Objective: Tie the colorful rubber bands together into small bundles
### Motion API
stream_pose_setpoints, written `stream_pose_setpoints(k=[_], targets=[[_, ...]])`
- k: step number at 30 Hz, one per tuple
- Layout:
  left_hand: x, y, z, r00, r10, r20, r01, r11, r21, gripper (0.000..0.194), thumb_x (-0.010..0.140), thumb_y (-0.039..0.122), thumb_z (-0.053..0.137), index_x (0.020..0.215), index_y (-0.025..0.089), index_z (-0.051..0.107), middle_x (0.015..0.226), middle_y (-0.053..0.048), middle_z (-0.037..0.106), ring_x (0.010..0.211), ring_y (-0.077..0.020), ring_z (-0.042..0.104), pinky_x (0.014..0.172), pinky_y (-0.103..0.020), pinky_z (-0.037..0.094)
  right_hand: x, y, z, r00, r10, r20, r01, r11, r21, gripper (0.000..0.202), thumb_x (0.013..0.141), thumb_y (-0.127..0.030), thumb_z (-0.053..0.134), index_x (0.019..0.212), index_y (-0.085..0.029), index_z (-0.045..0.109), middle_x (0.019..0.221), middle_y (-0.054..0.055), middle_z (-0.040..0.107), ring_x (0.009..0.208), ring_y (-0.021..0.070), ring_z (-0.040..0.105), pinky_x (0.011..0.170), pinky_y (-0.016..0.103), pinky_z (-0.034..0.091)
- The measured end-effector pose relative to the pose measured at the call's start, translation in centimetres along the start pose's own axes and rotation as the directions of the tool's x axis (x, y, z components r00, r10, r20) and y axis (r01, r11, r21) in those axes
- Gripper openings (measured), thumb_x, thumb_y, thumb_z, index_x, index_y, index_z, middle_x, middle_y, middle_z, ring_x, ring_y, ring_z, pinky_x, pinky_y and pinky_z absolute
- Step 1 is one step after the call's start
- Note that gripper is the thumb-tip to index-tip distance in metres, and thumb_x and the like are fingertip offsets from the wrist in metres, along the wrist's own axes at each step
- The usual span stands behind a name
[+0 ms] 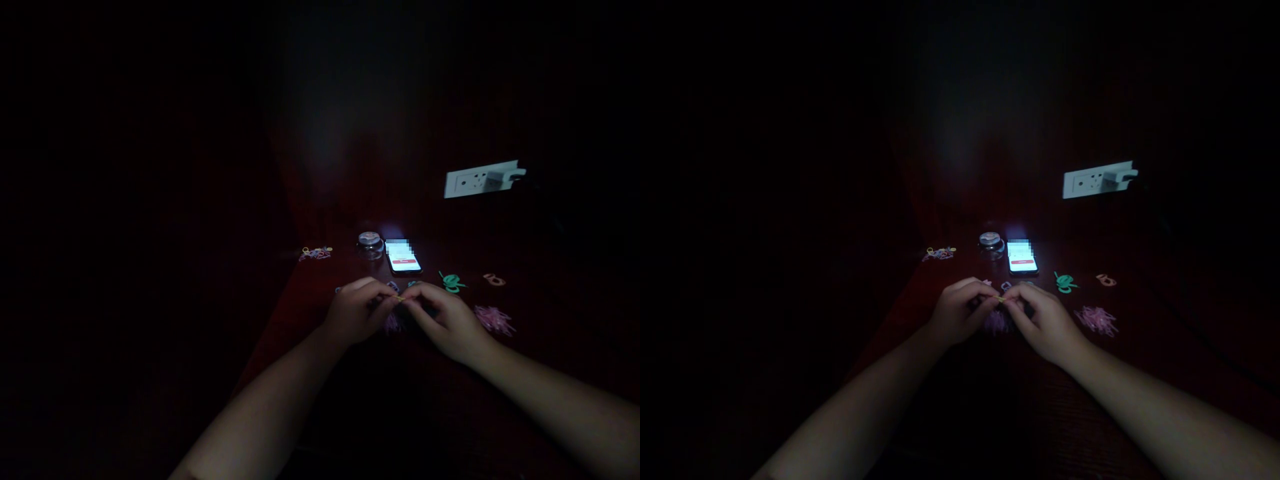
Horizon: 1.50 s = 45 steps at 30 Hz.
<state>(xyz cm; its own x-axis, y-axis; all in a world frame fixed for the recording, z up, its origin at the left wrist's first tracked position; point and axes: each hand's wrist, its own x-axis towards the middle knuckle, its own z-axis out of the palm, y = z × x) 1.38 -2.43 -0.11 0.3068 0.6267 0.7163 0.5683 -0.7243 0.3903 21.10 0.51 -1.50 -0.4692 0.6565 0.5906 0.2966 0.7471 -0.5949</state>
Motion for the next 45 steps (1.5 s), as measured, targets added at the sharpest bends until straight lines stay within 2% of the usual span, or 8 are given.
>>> stream_pose_setpoints(k=[5, 13, 19, 28, 32, 35, 41, 45], targets=[[0.08, -0.14, 0.04, 0.998, 0.058, 0.002, -0.058, 0.998, -0.007, 0.012, 0.092, 0.027, 0.058, 0.096, 0.02, 0.067, 0.089, -0.004, 0.07, 0.083, -0.015, 0.065, 0.085, -0.032, 0.054, -0.03, -0.18, -0.03, 1.0, 0.02, 0.001, -0.02, 1.0, 0.022, 0.014, 0.094, -0.032, 0.052, 0.091, -0.021, 0.059, 0.073, 0.001, 0.059, 0.066, 0.0171, 0.057, 0.061, 0.029, 0.046], [0.2, -0.05, -0.13, 0.988, 0.148, 0.054, -0.147, 0.989, -0.023, 0.012, 0.091, 0.023, 0.059, 0.099, 0.02, 0.067, 0.096, -0.006, 0.072, 0.089, -0.0165, 0.066, 0.088, -0.034, 0.053, 0.13, -0.27, -0.2, 0.995, 0.023, 0.098, -0.031, 0.997, 0.075, 0.025, 0.098, -0.036, 0.045, 0.085, -0.02, 0.059, 0.074, 0.001, 0.061, 0.07, 0.0166, 0.057, 0.064, 0.028, 0.044], [0.15, -0.07, -0.14, 0.989, 0.144, 0.025, -0.144, 0.989, -0.018, 0.01, 0.09, 0.022, 0.06, 0.098, 0.02, 0.067, 0.093, -0.005, 0.071, 0.087, -0.0165, 0.066, 0.088, -0.035, 0.053, 0.12, -0.29, -0.07, 0.996, 0.01, 0.089, -0.016, 0.998, 0.061, 0.026, 0.097, -0.034, 0.047, 0.076, -0.02, 0.053, 0.067, -0.001, 0.054, 0.062, 0.0143, 0.051, 0.059, 0.026, 0.04], [0.34, 0.0, -0.65, 0.988, 0.141, -0.06, -0.14, 0.99, 0.021, 0.009, 0.09, 0.019, 0.059, 0.096, 0.019, 0.066, 0.093, -0.005, 0.07, 0.088, -0.0167, 0.064, 0.08, -0.033, 0.052, 0.02, -0.28, -0.18, 1.0, -0.022, 0.008, 0.021, 0.994, 0.103, 0.019, 0.096, -0.03, 0.048, 0.081, -0.02, 0.053, 0.072, -0.001, 0.055, 0.066, 0.0147, 0.052, 0.062, 0.026, 0.042], [0.27, 0.09, -0.4, 0.988, 0.156, -0.002, -0.156, 0.988, -0.015, 0.01, 0.09, 0.02, 0.059, 0.096, 0.02, 0.067, 0.094, -0.005, 0.071, 0.087, -0.0167, 0.065, 0.082, -0.034, 0.052, 0.08, -0.35, -0.09, 0.997, -0.018, 0.069, 0.007, 0.989, 0.146, 0.017, 0.097, -0.032, 0.046, 0.087, -0.021, 0.055, 0.075, 0.0, 0.056, 0.069, 0.0153, 0.053, 0.064, 0.027, 0.043], [0.21, 0.07, -0.25, 0.985, 0.169, 0.025, -0.169, 0.985, -0.024, 0.01, 0.091, 0.02, 0.059, 0.097, 0.02, 0.067, 0.094, -0.005, 0.072, 0.086, -0.0161, 0.065, 0.083, -0.034, 0.052, 0.07, -0.43, -0.05, 0.997, -0.028, 0.079, 0.018, 0.992, 0.122, 0.021, 0.098, -0.032, 0.045, 0.082, -0.02, 0.054, 0.071, -0.001, 0.054, 0.066, 0.0148, 0.052, 0.062, 0.027, 0.042], [0.27, -0.1, -0.64, 0.988, 0.152, -0.023, -0.152, 0.988, 0.013, 0.009, 0.09, 0.018, 0.06, 0.096, 0.019, 0.066, 0.093, -0.005, 0.071, 0.088, -0.0163, 0.064, 0.082, -0.033, 0.051, 0.05, -0.37, -0.3, 0.999, -0.039, 0.019, 0.038, 0.995, 0.088, 0.024, 0.097, -0.031, 0.045, 0.076, -0.02, 0.051, 0.068, -0.001, 0.052, 0.063, 0.014, 0.049, 0.06, 0.026, 0.04], [0.28, 0.01, -0.67, 0.988, 0.156, -0.021, -0.156, 0.988, 0.001, 0.009, 0.089, 0.019, 0.061, 0.096, 0.019, 0.066, 0.093, -0.005, 0.071, 0.087, -0.0164, 0.064, 0.082, -0.034, 0.052, 0.11, -0.45, -0.23, 0.997, -0.018, 0.069, 0.009, 0.992, 0.127, 0.019, 0.097, -0.032, 0.047, 0.083, -0.02, 0.054, 0.072, -0.001, 0.054, 0.067, 0.0144, 0.051, 0.062, 0.026, 0.041]])
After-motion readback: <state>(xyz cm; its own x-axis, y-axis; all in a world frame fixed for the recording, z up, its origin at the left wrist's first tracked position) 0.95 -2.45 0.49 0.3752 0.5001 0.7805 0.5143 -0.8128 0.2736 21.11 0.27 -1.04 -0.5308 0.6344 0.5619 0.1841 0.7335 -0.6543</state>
